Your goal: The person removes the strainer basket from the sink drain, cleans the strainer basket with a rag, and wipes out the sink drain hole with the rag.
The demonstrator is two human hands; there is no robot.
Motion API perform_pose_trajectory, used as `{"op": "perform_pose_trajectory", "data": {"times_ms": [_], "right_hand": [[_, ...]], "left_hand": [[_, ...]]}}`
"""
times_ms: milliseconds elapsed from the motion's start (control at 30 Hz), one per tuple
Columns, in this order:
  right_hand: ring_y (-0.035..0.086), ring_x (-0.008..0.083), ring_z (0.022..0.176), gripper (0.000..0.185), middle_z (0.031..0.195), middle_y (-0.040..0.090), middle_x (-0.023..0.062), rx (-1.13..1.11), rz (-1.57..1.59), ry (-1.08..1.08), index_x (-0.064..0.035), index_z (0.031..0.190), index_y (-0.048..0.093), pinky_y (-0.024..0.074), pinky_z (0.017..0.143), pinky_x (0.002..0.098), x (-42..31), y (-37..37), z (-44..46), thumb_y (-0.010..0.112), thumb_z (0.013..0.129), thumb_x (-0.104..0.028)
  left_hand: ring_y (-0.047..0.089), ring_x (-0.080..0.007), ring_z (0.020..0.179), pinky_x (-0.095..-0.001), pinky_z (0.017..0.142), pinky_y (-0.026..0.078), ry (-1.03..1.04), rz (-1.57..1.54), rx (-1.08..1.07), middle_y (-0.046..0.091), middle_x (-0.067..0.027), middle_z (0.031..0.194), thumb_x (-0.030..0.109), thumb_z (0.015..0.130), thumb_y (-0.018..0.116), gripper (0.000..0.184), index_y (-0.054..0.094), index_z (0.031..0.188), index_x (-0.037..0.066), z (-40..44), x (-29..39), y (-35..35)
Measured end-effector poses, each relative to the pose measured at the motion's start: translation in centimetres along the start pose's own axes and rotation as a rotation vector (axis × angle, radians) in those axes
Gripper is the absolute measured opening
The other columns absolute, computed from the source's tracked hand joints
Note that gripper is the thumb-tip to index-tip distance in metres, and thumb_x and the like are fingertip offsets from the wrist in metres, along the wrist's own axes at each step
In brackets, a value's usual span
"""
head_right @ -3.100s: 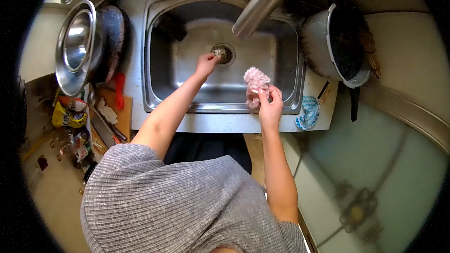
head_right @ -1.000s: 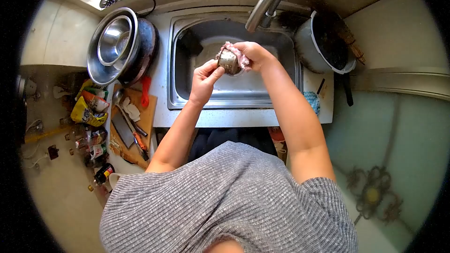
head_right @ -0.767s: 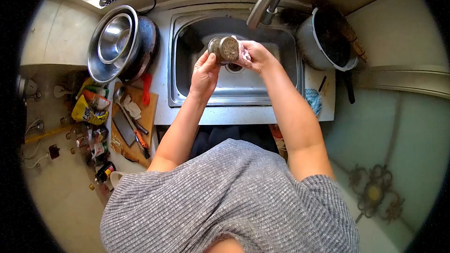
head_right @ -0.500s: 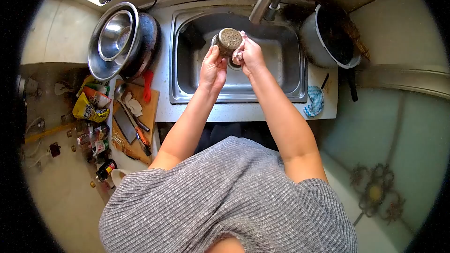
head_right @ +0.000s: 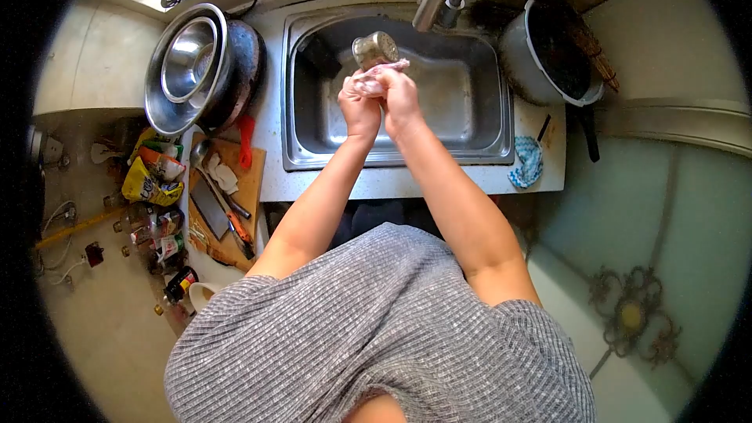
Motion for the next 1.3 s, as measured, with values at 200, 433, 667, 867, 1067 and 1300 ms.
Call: {"op": "perform_pose_trajectory", "data": {"times_ms": [200,433,667,867,1067,1300], "right_hand": [[0.064,0.0133,0.082,0.016,0.097,0.066,0.007,-0.024,-0.08,-0.108,-0.002,0.109,0.058,0.0527,0.075,0.0269,0.1,0.1,0.0,0.058,0.095,-0.01],[0.061,0.0123,0.068,0.026,0.094,0.066,0.0062,-0.257,-0.359,-0.062,-0.0013,0.12,0.054,0.0514,0.06,0.0247,-3.3,-1.8,-0.6,0.058,0.094,-0.006],[0.059,0.0088,0.065,0.027,0.087,0.063,0.0022,-0.214,-0.353,-0.034,-0.001,0.117,0.058,0.0475,0.054,0.0227,-2.3,-1.9,-0.7,0.057,0.089,0.002],[0.058,0.0109,0.065,0.021,0.083,0.061,0.0022,-0.039,-0.299,-0.068,0.0005,0.107,0.061,0.0477,0.053,0.0255,-0.6,-1.9,-1.7,0.054,0.088,0.007],[0.06,0.0127,0.07,0.018,0.086,0.063,0.0053,-0.064,-0.017,0.055,-0.0023,0.107,0.059,0.0467,0.056,0.024,-1.0,-4.4,-2.3,0.056,0.09,0.005],[0.06,0.0152,0.084,0.032,0.103,0.058,0.0077,-0.08,0.096,0.011,-0.0057,0.119,0.049,0.048,0.06,0.0252,-3.1,-6.1,-2.7,0.056,0.09,0.005]], "left_hand": [[0.059,-0.024,0.084,-0.0397,0.086,0.042,0.235,0.268,-0.057,0.069,-0.0064,0.093,0.016,0.076,0.069,0.025,0.072,0.1,0.012,-0.6,3.4,-0.3],[0.062,-0.0111,0.087,-0.0257,0.081,0.048,-0.54,-0.547,-0.358,0.068,-0.0038,0.101,0.023,0.092,0.064,0.026,0.063,0.108,0.003,1.3,5.8,-2.3],[0.059,-0.0069,0.075,-0.0226,0.072,0.048,-0.305,-0.376,-0.143,0.069,-0.0014,0.085,0.022,0.095,0.064,0.021,0.07,0.094,0.002,-1.4,4.1,-1.7],[0.059,-0.0049,0.075,-0.0253,0.071,0.049,-0.027,0.096,-0.117,0.071,-0.0002,0.085,0.019,0.092,0.067,0.018,0.069,0.091,0.001,-1.3,-0.3,-2.0],[0.058,-0.0051,0.08,-0.0233,0.073,0.048,-0.27,-0.275,-0.087,0.07,-0.0011,0.089,0.017,0.094,0.066,0.019,0.07,0.097,0.0,-0.3,0.0,-2.3],[0.064,-0.0131,0.098,-0.0306,0.089,0.047,-0.857,-0.651,-0.165,0.069,0.0016,0.101,0.036,0.092,0.066,0.027,0.063,0.11,0.016,-0.6,0.5,-4.1]]}}
Point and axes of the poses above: each hand's wrist, its own z-axis towards the middle knuckle, its own y-axis out of the palm, x = y × z, the point moved 2 cm from there along z, towards the middle knuckle
